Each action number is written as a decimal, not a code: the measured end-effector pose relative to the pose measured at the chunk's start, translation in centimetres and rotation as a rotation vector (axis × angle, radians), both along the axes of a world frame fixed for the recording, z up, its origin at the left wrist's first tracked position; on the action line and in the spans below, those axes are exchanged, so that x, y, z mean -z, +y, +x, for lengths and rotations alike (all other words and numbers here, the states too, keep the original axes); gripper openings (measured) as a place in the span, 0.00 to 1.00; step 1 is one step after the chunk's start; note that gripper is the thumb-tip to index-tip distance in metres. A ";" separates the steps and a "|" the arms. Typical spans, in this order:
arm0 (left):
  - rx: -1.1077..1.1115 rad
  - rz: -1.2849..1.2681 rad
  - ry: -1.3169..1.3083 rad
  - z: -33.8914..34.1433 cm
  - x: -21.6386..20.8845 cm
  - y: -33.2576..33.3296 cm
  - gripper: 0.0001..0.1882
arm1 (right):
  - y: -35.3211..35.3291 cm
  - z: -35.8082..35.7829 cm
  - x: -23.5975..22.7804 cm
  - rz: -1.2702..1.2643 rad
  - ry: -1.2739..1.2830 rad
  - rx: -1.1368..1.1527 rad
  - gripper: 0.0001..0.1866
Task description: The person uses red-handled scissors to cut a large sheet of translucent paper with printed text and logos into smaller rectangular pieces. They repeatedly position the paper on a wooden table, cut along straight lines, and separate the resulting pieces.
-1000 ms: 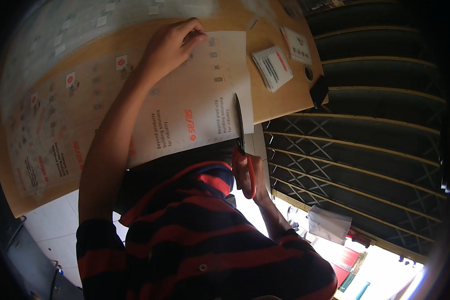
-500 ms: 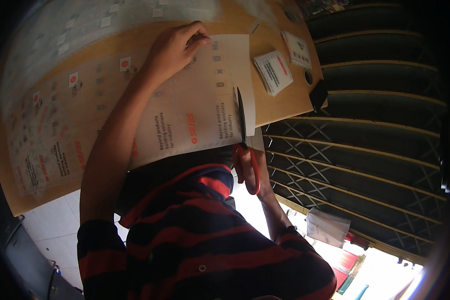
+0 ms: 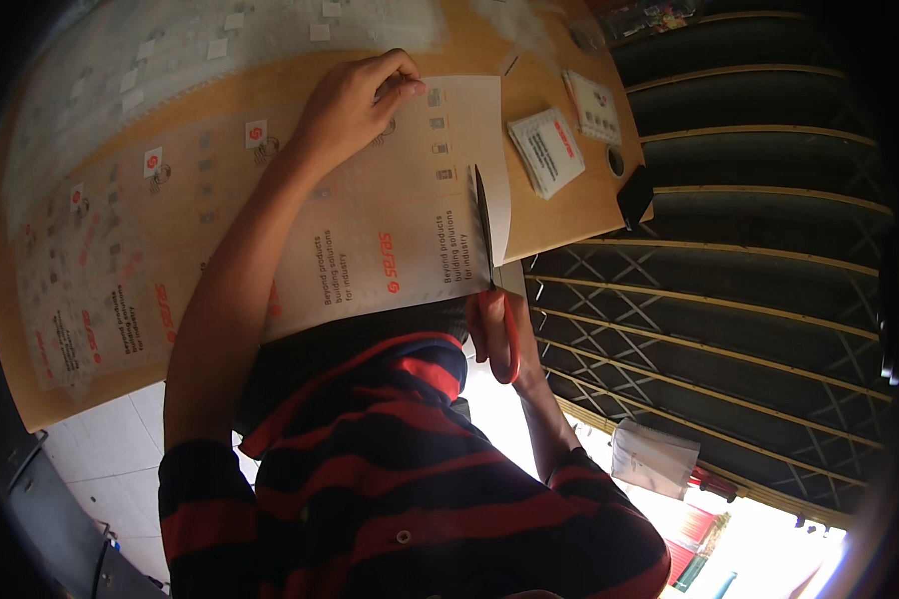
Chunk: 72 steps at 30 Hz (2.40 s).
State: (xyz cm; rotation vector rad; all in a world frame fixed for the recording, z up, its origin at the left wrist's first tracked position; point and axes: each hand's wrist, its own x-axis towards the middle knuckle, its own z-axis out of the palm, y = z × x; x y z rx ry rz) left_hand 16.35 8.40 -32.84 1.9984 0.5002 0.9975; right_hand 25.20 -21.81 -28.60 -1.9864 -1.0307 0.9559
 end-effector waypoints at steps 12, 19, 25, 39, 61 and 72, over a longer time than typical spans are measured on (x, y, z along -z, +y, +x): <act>-0.007 -0.003 -0.022 0.0 0.2 0.1 0.08 | 0.9 -1.5 -0.1 0.007 -0.045 0.068 0.42; -0.022 0.012 -0.041 0.0 0.0 0.0 0.08 | 1.4 -0.1 -0.3 0.009 0.031 -0.007 0.40; -0.015 -0.001 -0.035 0.0 0.1 0.1 0.08 | 1.7 -0.4 -0.8 -0.035 0.025 0.051 0.40; -0.018 0.013 -0.094 0.0 0.0 0.1 0.08 | 2.7 0.2 -1.4 -0.077 0.027 0.026 0.45; -0.021 -0.023 -0.148 0.1 0.0 0.1 0.08 | 4.5 0.1 -1.8 -0.036 0.091 0.071 0.43; -0.022 -0.049 -0.154 0.0 0.0 0.2 0.07 | 5.6 0.3 -2.6 -0.037 0.016 0.078 0.43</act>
